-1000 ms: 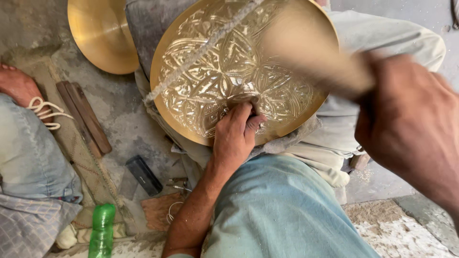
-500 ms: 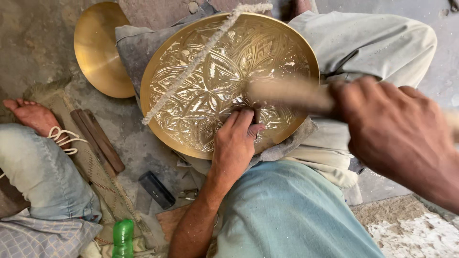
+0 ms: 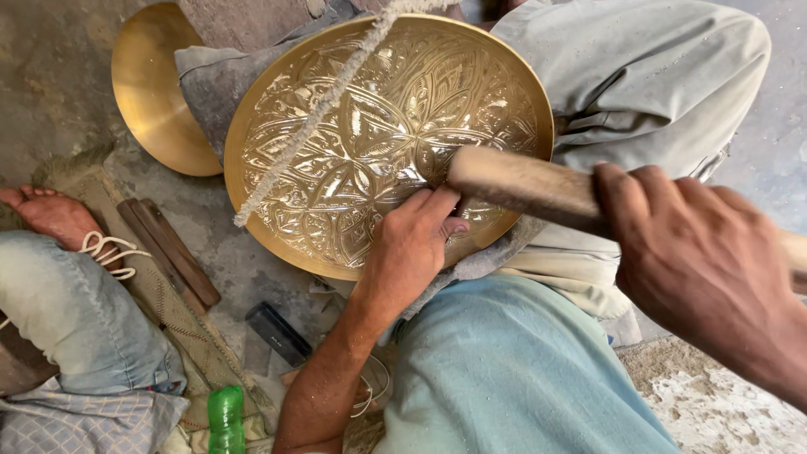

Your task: The person sits on the floor and uses a hammer and chisel to engrave a floral pattern onto a brass plate. They repeatedly strike the chisel with the hammer to create fine lines and details on the metal surface.

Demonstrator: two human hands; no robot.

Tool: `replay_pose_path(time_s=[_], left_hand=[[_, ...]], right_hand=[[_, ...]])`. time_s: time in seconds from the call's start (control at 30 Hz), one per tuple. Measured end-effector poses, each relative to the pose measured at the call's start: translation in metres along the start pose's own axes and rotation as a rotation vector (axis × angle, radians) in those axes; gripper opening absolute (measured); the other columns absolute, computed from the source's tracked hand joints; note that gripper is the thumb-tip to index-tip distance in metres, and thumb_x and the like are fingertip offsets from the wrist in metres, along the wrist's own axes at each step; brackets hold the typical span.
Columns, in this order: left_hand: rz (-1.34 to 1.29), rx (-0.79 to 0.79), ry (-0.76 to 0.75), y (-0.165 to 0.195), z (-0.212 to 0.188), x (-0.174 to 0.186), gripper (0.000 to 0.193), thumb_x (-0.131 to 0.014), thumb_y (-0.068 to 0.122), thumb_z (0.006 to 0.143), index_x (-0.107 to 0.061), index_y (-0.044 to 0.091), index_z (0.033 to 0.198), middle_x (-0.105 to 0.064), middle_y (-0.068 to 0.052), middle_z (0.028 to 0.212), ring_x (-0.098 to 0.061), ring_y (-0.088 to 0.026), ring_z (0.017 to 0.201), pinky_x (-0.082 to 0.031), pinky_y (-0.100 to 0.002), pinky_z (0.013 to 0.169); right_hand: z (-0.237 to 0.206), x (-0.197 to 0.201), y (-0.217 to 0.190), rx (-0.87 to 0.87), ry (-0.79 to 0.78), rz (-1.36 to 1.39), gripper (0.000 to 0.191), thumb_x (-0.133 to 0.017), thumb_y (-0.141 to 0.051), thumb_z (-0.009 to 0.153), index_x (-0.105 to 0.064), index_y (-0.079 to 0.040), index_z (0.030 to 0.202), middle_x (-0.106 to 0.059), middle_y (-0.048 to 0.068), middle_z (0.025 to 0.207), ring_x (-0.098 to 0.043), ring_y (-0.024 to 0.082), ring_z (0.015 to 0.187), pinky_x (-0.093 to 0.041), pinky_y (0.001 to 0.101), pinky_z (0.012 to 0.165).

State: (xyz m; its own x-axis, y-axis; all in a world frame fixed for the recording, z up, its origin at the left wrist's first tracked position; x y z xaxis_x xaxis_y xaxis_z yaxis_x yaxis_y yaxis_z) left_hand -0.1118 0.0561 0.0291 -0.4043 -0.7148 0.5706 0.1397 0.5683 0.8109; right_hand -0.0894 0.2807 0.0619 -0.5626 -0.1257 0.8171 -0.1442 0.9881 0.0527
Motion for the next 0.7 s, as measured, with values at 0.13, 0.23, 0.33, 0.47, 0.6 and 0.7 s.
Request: replay_pose_path(time_s=[0.13, 0.23, 0.33, 0.47, 0.6, 0.7], left_hand=[[-0.036, -0.019, -0.044, 0.003, 0.003, 0.000, 0.031, -0.074, 0.014, 0.092, -0.061, 0.005, 0.119, -0.069, -0.015, 0.103, -0.069, -0.039, 0.093, -0.054, -0.047, 0.074], [0.001, 0.044, -0.122, -0.002, 0.008, -0.006, 0.026, -0.075, 0.016, 0.093, -0.062, 0.007, 0.114, -0.070, -0.013, 0.097, -0.072, -0.035, 0.090, -0.055, -0.046, 0.072], [-0.008, 0.033, -0.156, 0.000, 0.010, -0.006, 0.026, -0.075, 0.015, 0.093, -0.062, 0.008, 0.114, -0.071, -0.012, 0.096, -0.073, -0.034, 0.089, -0.054, -0.046, 0.071], [-0.007, -0.065, -0.136, 0.008, 0.011, -0.001, 0.032, -0.076, 0.010, 0.091, -0.064, 0.008, 0.120, -0.072, -0.014, 0.099, -0.071, -0.035, 0.090, -0.055, -0.046, 0.074], [-0.059, -0.074, -0.125, 0.003, 0.011, 0.000, 0.031, -0.071, 0.006, 0.093, -0.064, 0.010, 0.122, -0.073, -0.012, 0.101, -0.074, -0.033, 0.094, -0.059, -0.043, 0.078], [-0.058, -0.066, -0.129, -0.002, 0.011, 0.000, 0.031, -0.071, 0.006, 0.092, -0.064, 0.009, 0.122, -0.072, -0.014, 0.103, -0.073, -0.034, 0.095, -0.059, -0.044, 0.078]], right_hand=[[-0.014, 0.034, 0.006, -0.014, 0.417, 0.401, 0.052, -0.065, -0.014, 0.092, -0.050, 0.011, 0.135, -0.068, 0.019, 0.091, -0.067, 0.030, 0.071, -0.055, 0.0429, 0.063], [-0.007, 0.007, -0.017, 0.113, 0.122, -0.072, 0.042, -0.064, -0.011, 0.095, -0.058, -0.004, 0.136, -0.070, 0.011, 0.091, -0.068, 0.022, 0.065, -0.058, 0.0367, 0.062], [-0.010, 0.025, -0.002, 0.018, 0.315, 0.244, 0.058, -0.068, -0.012, 0.080, -0.059, -0.002, 0.136, -0.067, 0.017, 0.089, -0.068, 0.028, 0.071, -0.055, 0.0420, 0.061], [-0.010, -0.005, 0.011, -0.156, 0.072, 0.153, 0.057, -0.066, -0.016, 0.093, -0.050, 0.000, 0.145, -0.069, 0.015, 0.092, -0.066, 0.026, 0.066, -0.055, 0.0393, 0.056], [-0.025, 0.016, -0.003, -0.027, 0.378, 0.318, 0.055, -0.066, -0.015, 0.090, -0.046, 0.005, 0.138, -0.068, 0.018, 0.091, -0.067, 0.031, 0.071, -0.055, 0.0451, 0.065], [-0.022, -0.008, -0.010, -0.016, 0.212, 0.139, 0.055, -0.067, -0.017, 0.091, -0.050, 0.001, 0.141, -0.070, 0.016, 0.093, -0.069, 0.028, 0.071, -0.058, 0.0421, 0.063]])
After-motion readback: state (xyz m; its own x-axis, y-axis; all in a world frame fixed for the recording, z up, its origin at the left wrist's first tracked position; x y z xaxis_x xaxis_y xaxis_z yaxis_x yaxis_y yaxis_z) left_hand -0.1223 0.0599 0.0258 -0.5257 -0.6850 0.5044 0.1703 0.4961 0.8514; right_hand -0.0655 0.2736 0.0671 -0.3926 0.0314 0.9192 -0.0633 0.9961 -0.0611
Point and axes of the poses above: each hand's wrist, its own z-axis towards the middle knuckle, its own x-axis out of the back of the hand, y = z × x, the point moved 10 cm from there along z, towards the middle knuckle
